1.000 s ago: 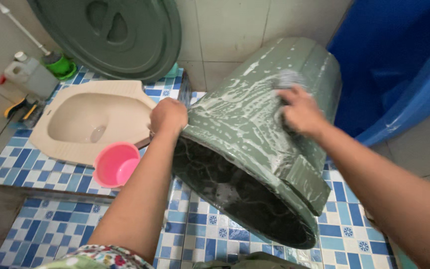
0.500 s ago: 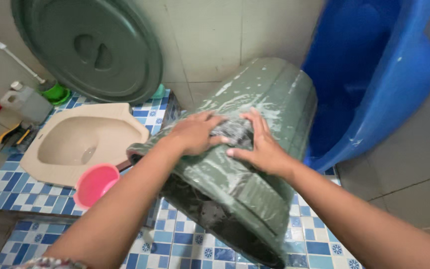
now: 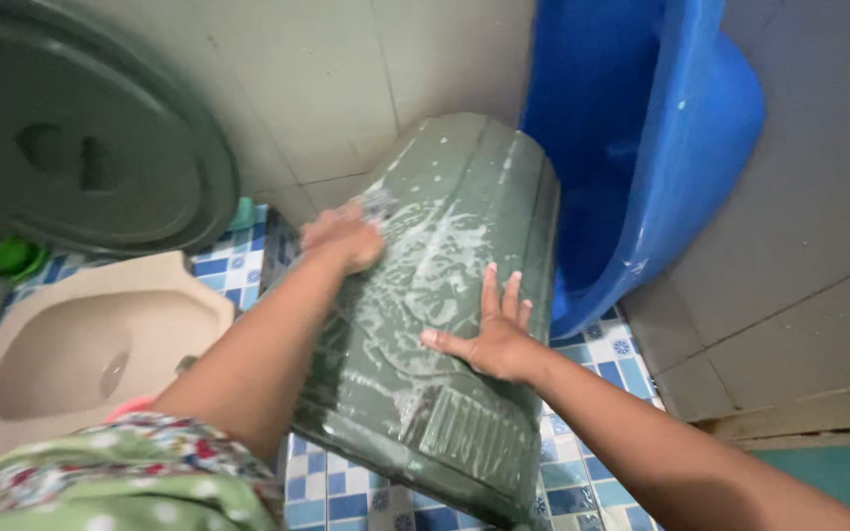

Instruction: The person applies liquid soap to a scrubbing tool and thoroughly scrubs the outer surface of a large trash can in a tiled room.

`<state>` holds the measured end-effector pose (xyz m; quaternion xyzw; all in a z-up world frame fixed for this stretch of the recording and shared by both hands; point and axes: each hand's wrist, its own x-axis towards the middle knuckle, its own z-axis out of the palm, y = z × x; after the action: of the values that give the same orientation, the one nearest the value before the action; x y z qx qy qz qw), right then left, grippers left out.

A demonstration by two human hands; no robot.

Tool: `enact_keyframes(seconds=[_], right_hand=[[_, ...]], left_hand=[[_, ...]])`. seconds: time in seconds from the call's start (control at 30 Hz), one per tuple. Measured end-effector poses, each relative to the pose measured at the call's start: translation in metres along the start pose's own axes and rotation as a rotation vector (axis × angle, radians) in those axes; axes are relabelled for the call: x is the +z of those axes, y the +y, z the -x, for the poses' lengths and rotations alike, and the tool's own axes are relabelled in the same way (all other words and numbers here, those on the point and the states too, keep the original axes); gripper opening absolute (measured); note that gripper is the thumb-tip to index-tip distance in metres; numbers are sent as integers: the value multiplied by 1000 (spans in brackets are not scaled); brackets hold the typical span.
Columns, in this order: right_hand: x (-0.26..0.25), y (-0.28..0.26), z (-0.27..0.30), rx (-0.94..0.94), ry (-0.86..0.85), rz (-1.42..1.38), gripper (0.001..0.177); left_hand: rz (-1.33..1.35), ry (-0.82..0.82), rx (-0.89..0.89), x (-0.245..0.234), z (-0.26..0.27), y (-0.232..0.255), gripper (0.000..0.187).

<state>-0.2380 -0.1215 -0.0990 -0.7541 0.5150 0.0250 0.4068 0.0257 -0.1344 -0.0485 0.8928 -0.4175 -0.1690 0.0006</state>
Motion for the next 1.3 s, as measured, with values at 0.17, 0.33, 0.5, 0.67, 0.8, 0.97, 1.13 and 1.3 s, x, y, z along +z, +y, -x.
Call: enact_keyframes(seconds=[0.17,0.33,0.5,0.67,0.8,0.97,1.13,1.3], right_hand=[[-3,4,-1,-11,-75,31,152],[-13,-2,7,16,-109,-9,149],[-11,-10,15,39,-112,-15,145],[-12,-10,10,39,-108,-31,142],[-15,-9,11,47,-122,-53,141],[-12,-10,10,37,-108,-36,139],[-7,11,-3,37,-84,-70,140],[-7,17,-10,-91,-15,-31,142]], left_hand=[[-265,115,647,39,21,121,59],[-161,220,652,40,7,108,56],[103,116,392,21,-101,40,53],[257,15,112,59,-184,-91,55],[423,10,13,85,-188,-113,61],[206,34,261,38,-161,-15,61],[14,6,559,37,-49,126,50],[-188,274,898,77,-12,155,41]])
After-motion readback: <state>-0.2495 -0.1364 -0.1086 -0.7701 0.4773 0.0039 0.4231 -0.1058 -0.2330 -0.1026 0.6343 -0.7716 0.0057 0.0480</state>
